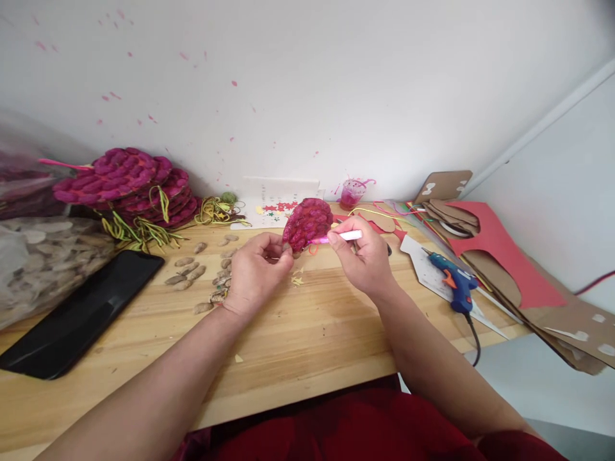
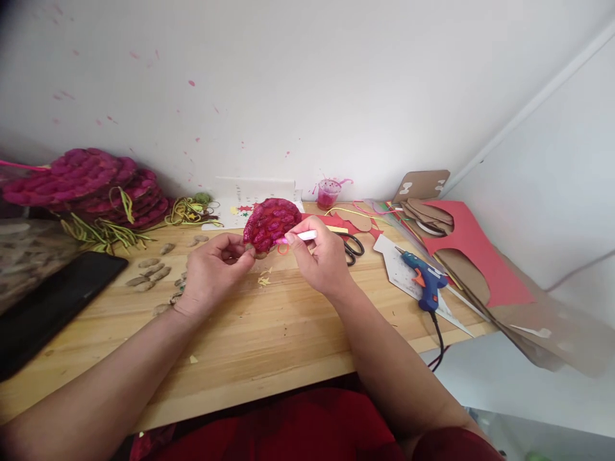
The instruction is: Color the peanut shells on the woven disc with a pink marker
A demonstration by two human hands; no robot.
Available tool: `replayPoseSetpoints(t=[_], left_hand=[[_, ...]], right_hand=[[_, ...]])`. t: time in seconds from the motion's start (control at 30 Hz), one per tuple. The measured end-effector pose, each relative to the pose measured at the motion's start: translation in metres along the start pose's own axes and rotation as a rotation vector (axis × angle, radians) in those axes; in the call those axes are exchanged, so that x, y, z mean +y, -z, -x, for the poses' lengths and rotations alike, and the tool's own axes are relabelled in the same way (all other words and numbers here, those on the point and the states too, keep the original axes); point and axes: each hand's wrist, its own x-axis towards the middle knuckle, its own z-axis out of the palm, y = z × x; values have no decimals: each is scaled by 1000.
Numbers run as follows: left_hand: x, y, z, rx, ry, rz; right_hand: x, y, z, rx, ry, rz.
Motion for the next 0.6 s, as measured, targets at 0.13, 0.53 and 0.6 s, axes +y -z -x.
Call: replayPoseSetpoints(t=[0.13, 0.53, 0.6], left_hand=[[0, 0, 0, -10, -7, -28], [0, 2, -3, -23, 136, 104], [-1, 3, -4, -37, 148, 135]], right_hand=[[-1, 1, 0, -28, -31, 41], [2, 2, -2, -26, -84, -13], [3, 1, -3, -13, -83, -45]])
